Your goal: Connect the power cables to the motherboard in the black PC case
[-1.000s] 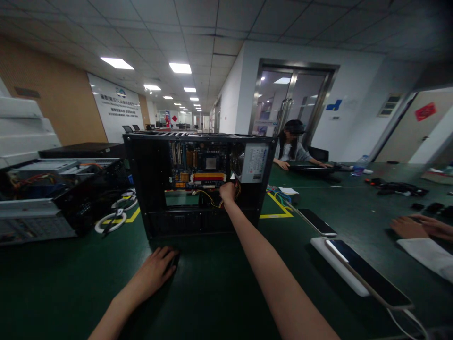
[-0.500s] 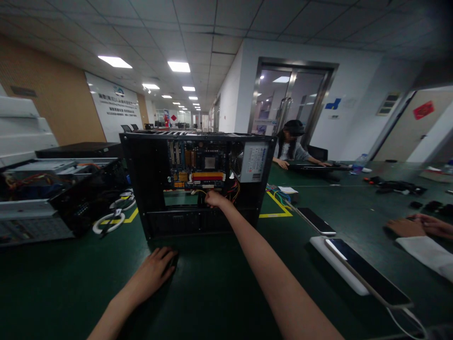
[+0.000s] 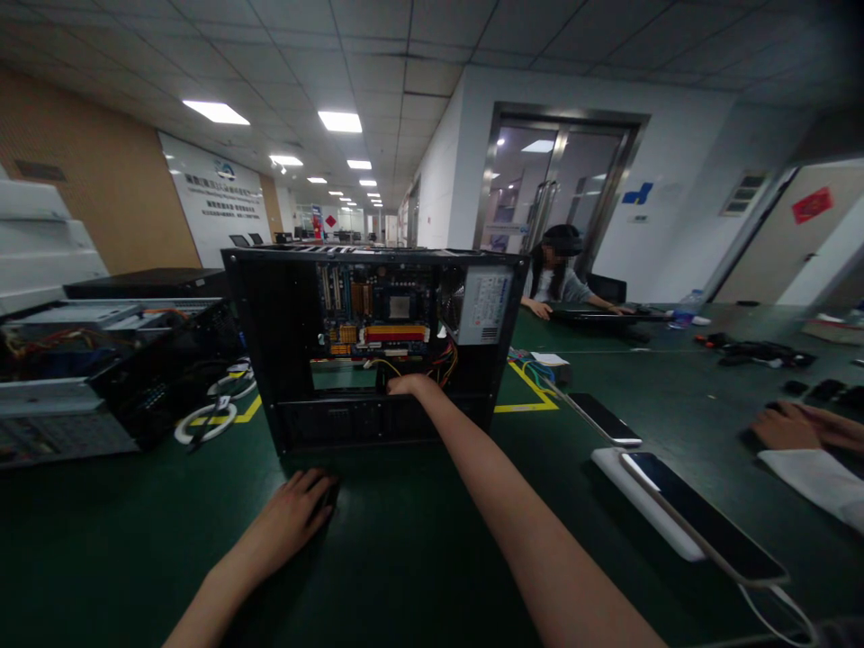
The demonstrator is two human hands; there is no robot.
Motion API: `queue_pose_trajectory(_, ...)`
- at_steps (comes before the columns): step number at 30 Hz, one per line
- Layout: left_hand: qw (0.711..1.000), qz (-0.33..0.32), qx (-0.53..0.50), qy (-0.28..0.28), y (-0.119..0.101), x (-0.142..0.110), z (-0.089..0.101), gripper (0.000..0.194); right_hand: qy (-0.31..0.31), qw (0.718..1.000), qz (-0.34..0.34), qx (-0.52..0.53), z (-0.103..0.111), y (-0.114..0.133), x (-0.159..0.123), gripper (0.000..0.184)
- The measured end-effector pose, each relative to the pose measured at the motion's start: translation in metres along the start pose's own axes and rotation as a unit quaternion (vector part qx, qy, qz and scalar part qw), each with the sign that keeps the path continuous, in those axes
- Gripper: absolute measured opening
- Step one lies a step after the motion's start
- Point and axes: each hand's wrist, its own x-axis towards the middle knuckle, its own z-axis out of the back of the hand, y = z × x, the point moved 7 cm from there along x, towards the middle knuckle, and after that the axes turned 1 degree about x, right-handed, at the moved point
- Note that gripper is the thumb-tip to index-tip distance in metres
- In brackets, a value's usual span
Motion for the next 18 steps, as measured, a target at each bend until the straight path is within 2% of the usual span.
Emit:
queue_pose_trajectory(3, 1.0, 0.002, 0.0, 0.001, 0.001, -0.001, -0.001, 0.041, 0.027, 1.0, 0.005, 0.004, -0.003, 0.001, -0.002, 0.039)
queue_pose_trajectory(10, 1.0, 0.001, 0.008, 0.005, 0.001, -0.001, -0.003, 0.041, 0.037, 0.999, -0.009, 0.018, -0.005, -0.001, -0.005, 0.035)
queue_pose_trajectory(18, 1.0, 0.0, 0.004, 0.005, -0.004, -0.002, 0.002, 0.041, -0.037, 0.999, -0.004, 0.035, 0.004, 0.003, -0.012, 0.029)
